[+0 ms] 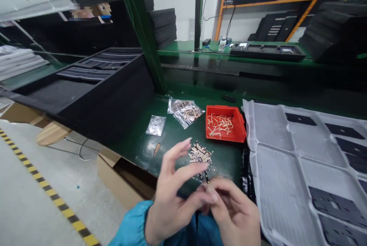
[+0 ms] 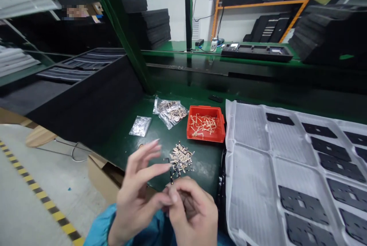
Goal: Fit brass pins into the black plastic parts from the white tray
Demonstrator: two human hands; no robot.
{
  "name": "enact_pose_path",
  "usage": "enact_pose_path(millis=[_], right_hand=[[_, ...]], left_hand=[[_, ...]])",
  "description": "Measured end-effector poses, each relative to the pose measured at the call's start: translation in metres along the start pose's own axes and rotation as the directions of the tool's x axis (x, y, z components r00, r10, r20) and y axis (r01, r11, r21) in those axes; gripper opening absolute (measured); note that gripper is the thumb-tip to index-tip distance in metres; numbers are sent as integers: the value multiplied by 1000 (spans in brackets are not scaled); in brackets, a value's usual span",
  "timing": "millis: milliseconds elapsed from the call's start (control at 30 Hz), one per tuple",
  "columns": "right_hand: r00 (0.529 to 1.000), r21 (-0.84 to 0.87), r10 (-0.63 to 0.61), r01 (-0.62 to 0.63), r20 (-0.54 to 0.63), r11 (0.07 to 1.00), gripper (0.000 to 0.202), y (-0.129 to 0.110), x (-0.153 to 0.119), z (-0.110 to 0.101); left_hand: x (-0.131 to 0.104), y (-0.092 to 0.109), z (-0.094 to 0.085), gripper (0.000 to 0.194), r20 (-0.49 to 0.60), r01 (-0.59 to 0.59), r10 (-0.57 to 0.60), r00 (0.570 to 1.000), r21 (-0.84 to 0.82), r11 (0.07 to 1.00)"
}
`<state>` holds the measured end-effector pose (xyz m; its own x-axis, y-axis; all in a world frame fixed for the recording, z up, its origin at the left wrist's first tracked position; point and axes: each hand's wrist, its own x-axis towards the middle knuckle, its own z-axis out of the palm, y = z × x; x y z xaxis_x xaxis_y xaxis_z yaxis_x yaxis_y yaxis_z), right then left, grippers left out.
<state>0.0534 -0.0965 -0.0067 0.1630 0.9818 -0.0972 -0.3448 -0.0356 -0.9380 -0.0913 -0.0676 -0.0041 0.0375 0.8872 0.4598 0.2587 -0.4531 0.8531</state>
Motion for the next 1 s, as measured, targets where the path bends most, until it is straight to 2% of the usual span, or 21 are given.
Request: enact_pose_path(millis=[67,133,200,233,267,333,367,400,433,467,500,533,567,633,667,733,767,833,933,967,1000], right_hand=[[986,-92,-168,168,4,982,12,2,2,1],[953,-202,-302,303,37,931,12,7,7,2],[901,-307,-425,429,83,849,11,13,11,3],[864,-362,-494,492,96,791,11,17,12,3],[816,-430,-570,551,99,715,13,20,12,3],[653,-573,-752,653,94,495,20,24,11,-1],[565,-633,-820,669,93,389,22,24,12,-3],[504,-681,-859,660,87,318,22,24,14,-7],[503,-710,-861,634,78,306,20,22,17,-11],[561,-717,-827,592,40,368,16,20,22,-14],[674,-724,-738,506,-7,469,14,18,28,-17],[825,-705,-564,374,-44,602,20,17,33,-19],[903,-660,-411,232,-127,715,34,17,38,-20],[971,-566,-221,131,-94,814,52,20,40,-19],[997,-395,-49,21,-61,919,58,22,38,-17],[977,-59,172,-165,124,984,71,25,30,-10],[947,77,233,-255,223,964,73,25,24,-6],[894,199,281,-364,350,910,65,20,15,0],[856,200,353,-448,377,871,55,3,3,-2],[867,186,356,-436,349,880,56,-4,0,-10],[902,166,315,-373,295,913,56,-13,-3,-22]], left_hand=[[5,1,9,19,140,190,-166,976,-185,964],[12,-1,19,13,224,373,-309,924,-360,855],[18,-4,26,16,222,479,-428,876,-507,716],[22,-6,26,17,183,485,-475,861,-578,657],[26,-9,25,19,129,462,-509,851,-644,610],[37,-16,18,20,0,356,-535,845,-745,564],[43,-20,13,20,-61,294,-527,848,-772,564],[50,-24,7,21,-109,242,-514,851,-788,566],[56,-28,2,25,-155,192,-497,854,-795,576],[61,-32,-2,33,-205,139,-464,862,-785,604],[64,-35,-4,44,-256,82,-411,875,-757,648],[67,-38,-4,56,-297,28,-339,893,-713,700],[67,-41,-2,67,-318,-23,-252,914,-661,750],[64,-44,5,83,-275,-88,-87,957,-566,820],[61,-45,9,89,-223,-90,-40,974,-545,833],[54,-45,16,96,-104,-55,0,995,-526,849],[50,-44,19,97,-53,-34,8,999,-514,857],[44,-41,21,92,39,3,18,999,-484,875],[38,-37,17,86,131,26,35,991,-439,898],[36,-36,16,88,154,33,38,987,-437,899],[35,-37,14,92,184,49,37,982,-439,897]])
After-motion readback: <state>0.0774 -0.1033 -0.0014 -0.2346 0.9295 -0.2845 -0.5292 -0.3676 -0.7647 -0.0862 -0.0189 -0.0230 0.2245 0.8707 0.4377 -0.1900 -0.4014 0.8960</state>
